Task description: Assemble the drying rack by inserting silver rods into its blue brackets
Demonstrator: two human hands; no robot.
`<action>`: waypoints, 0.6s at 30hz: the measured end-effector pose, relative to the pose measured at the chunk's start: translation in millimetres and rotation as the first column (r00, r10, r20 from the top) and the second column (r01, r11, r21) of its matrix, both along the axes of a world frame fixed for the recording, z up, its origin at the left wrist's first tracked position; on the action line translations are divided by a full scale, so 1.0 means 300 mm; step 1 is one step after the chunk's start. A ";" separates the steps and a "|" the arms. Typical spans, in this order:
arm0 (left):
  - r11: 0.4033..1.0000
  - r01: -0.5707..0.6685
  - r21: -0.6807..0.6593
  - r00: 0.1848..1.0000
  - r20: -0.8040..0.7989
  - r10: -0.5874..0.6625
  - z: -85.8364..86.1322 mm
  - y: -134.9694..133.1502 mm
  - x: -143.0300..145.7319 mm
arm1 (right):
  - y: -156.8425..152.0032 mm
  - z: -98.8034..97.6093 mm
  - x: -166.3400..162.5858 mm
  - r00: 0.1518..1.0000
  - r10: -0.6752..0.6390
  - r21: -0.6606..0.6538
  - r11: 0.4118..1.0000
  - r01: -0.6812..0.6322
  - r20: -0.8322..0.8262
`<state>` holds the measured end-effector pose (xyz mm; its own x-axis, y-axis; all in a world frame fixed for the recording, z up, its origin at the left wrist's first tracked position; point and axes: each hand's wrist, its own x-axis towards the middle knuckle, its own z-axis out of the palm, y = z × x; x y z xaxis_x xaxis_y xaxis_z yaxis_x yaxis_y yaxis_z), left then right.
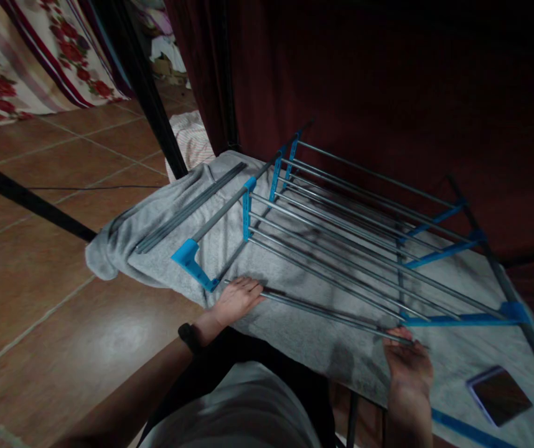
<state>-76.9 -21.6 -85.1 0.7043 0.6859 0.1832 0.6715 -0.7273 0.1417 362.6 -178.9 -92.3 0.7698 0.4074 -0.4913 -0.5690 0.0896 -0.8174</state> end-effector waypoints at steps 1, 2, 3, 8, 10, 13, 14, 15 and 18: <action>1.000 -0.016 0.008 1.000 0.003 0.016 0.005 0.003 0.007 | 0.002 -0.007 -0.011 0.998 0.010 0.048 0.999 -0.008 -0.057; 0.999 -0.033 0.015 0.999 0.004 0.033 0.009 0.005 0.013 | 0.006 -0.014 -0.026 0.995 0.029 0.073 0.997 -0.022 -0.096; 0.998 -0.050 0.024 0.999 0.006 0.050 0.013 0.008 0.020 | 0.011 -0.022 -0.046 0.991 0.048 0.085 0.996 -0.038 -0.121; 0.995 -0.076 0.062 0.997 0.034 0.074 0.027 0.021 0.056 | 0.043 -0.030 -0.222 0.979 0.131 0.156 0.982 -0.107 -0.156; 0.995 -0.061 0.077 0.996 0.063 0.057 0.029 0.024 0.065 | 0.055 -0.017 -0.314 0.969 0.186 0.214 0.965 -0.149 -0.162; 0.992 -0.068 0.109 0.991 0.123 0.054 0.022 0.037 0.058 | 0.085 0.000 -0.428 0.938 0.319 0.349 0.901 -0.257 -0.136; 0.989 -0.085 0.122 0.987 0.148 0.067 0.016 0.046 0.051 | 0.099 0.002 -0.455 0.930 0.343 0.385 0.882 -0.271 -0.131; 0.988 -0.084 0.128 0.984 0.170 0.062 0.010 0.056 0.043 | 0.113 0.002 -0.475 0.930 0.346 0.414 0.870 -0.268 -0.126; 0.988 -0.116 0.104 0.964 0.250 0.087 -0.004 0.081 0.022 | 0.153 0.000 -0.514 0.918 0.383 0.472 0.831 -0.294 -0.103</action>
